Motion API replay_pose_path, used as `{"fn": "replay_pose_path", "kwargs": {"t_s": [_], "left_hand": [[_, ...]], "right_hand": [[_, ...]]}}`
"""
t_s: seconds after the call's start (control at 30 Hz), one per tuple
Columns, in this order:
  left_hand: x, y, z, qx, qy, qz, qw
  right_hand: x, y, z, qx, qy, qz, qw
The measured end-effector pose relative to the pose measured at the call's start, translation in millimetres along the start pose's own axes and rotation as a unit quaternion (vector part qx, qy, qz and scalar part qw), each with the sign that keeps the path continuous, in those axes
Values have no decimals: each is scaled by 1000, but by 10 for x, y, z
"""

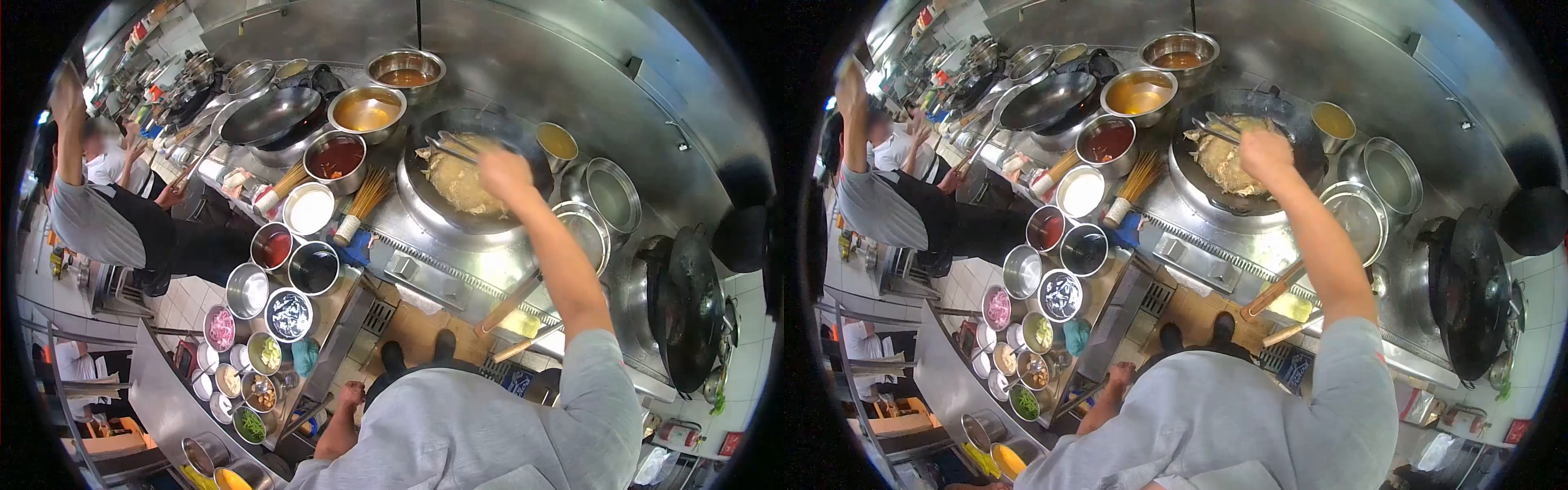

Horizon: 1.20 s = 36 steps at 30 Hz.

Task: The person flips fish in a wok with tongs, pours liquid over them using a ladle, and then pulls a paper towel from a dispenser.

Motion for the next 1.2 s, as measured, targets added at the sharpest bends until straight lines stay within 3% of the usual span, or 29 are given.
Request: {"fn": "replay_pose_path", "kwargs": {"t_s": [0.07, 0.1, 0.2, 0.3, 0.4, 0.5, 0.53, 0.6, 0.7, 0.8, 0.87, 1.0, 1.13, 1.2], "left_hand": [[-125, -32, 107, -208, 79, -77, 972], [-166, -3, 75, -213, 46, -23, 976], [-327, 40, 121, -135, 90, -86, 983], [-398, -167, 182, -52, 115, 29, 992], [-236, -739, 374, -2, 132, -31, 991], [-403, -428, 323, 70, 115, -35, 990], [-399, -376, 303, 32, 118, -30, 992], [-415, -281, 270, -45, 123, -22, 991], [-381, -50, 190, -53, 126, -32, 990], [-243, 38, 158, -176, 87, -101, 975], [-99, -68, 153, -191, 79, -89, 974], [-13, 53, 114, -241, 72, -106, 962], [-6, 157, 34, -287, 39, -99, 952], [-46, 184, 50, -272, 70, -109, 953]], "right_hand": [[191, -171, 75, 31, -17, 25, 999], [273, -230, 96, 39, -21, 29, 999], [347, -335, 182, 36, -37, 23, 998], [339, -389, 266, 18, -38, -3, 999], [298, -434, 276, -3, -53, -12, 999], [211, -402, 21, -9, -71, -3, 997], [189, -376, -56, -10, -76, 0, 997], [322, -91, 74, 8, -61, 48, 997], [321, 410, -48, -3, -47, 89, 995], [261, 837, -162, -5, -67, 147, 987], [213, 1039, -149, -27, -84, 172, 981], [214, 1240, 89, -57, -110, 172, 977], [266, 1332, 285, -100, -100, 113, 984], [291, 1374, 274, -124, -89, 72, 986]]}}
Point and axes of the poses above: each hand's wrist, its own x-axis towards the middle knuckle, its own z-axis out of the palm, y = z × x, the point moved 2 cm from there along x, towards the middle knuckle, and after that the axes turned 6 degrees about z, right-handed, at the moved point
